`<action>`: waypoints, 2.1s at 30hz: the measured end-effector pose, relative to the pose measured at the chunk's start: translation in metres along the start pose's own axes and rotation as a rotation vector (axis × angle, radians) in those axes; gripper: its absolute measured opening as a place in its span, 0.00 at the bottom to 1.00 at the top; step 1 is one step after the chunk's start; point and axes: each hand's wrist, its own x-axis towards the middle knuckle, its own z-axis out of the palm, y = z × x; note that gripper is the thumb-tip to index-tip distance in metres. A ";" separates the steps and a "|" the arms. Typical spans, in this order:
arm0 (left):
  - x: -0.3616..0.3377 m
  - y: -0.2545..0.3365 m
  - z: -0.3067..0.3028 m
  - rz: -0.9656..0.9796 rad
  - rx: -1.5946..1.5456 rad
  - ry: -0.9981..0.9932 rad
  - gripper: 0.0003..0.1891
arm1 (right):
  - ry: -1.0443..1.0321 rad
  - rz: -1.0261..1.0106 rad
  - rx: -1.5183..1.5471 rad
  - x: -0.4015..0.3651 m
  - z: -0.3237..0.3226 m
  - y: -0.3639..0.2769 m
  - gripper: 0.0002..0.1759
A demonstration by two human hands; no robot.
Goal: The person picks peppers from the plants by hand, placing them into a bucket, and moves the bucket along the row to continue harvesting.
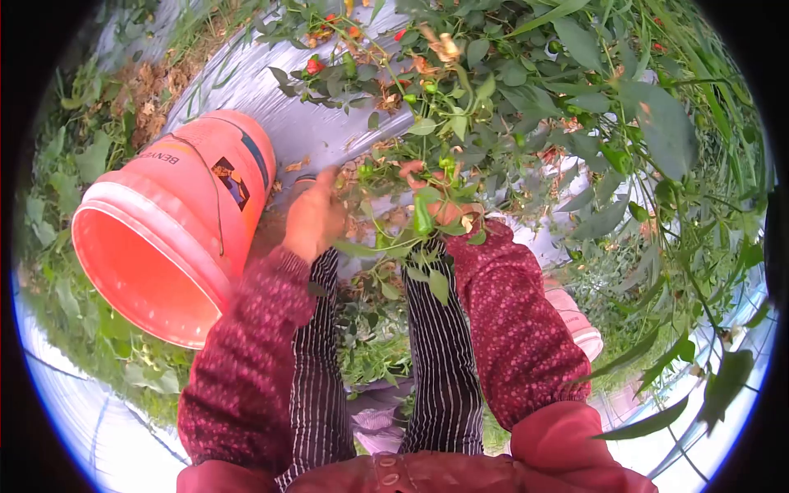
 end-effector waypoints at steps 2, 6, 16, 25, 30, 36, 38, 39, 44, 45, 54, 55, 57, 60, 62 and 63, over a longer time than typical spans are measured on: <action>-0.019 0.015 -0.019 0.111 -0.108 0.218 0.18 | 0.181 0.280 -0.401 -0.007 -0.044 0.001 0.23; -0.050 0.055 -0.045 0.292 -0.427 -0.149 0.18 | 0.269 0.219 -0.316 -0.005 -0.034 0.010 0.22; -0.114 0.080 0.030 0.681 -0.004 0.040 0.19 | 0.596 0.247 -0.497 -0.008 -0.025 0.022 0.19; -0.122 0.079 0.033 0.737 -0.013 0.096 0.16 | 0.555 0.223 -0.291 -0.015 -0.013 0.032 0.26; -0.160 0.089 0.032 0.946 -0.121 -0.107 0.14 | 0.712 0.220 -0.402 -0.003 -0.019 0.026 0.27; -0.137 0.055 0.005 0.664 -0.356 -0.087 0.11 | 0.382 0.154 0.074 -0.001 0.004 0.015 0.32; -0.132 0.051 -0.016 0.431 -0.474 -0.240 0.04 | 0.494 0.227 -0.091 -0.011 -0.027 0.026 0.32; -0.125 0.048 -0.027 0.337 -0.621 -0.225 0.02 | 0.620 0.333 -0.029 -0.011 -0.020 0.031 0.30; -0.059 0.053 -0.038 0.407 -0.397 0.145 0.12 | 0.106 0.560 -2.045 -0.001 0.092 0.034 0.24; -0.045 0.052 -0.030 0.409 -0.401 0.148 0.12 | 0.086 0.729 -2.022 0.000 0.092 0.040 0.26; 0.012 0.043 0.017 0.135 0.160 -0.131 0.20 | 0.132 0.799 -2.003 -0.005 0.107 0.058 0.23; 0.017 0.040 0.018 0.136 0.158 -0.126 0.20 | 0.128 0.795 -2.007 -0.006 0.105 0.059 0.23; 0.030 0.028 0.027 0.194 0.349 -0.136 0.14 | 0.000 0.744 -2.112 -0.011 0.098 0.062 0.26; 0.030 0.020 0.034 0.244 0.334 -0.034 0.10 | 0.008 0.653 -1.958 -0.018 0.101 0.043 0.31; 0.026 0.016 0.034 0.269 0.312 -0.057 0.10 | 0.069 0.549 -1.949 -0.030 0.101 0.028 0.30; 0.025 0.015 0.033 0.290 0.292 -0.079 0.09 | 0.124 0.447 -1.932 -0.033 0.099 0.020 0.29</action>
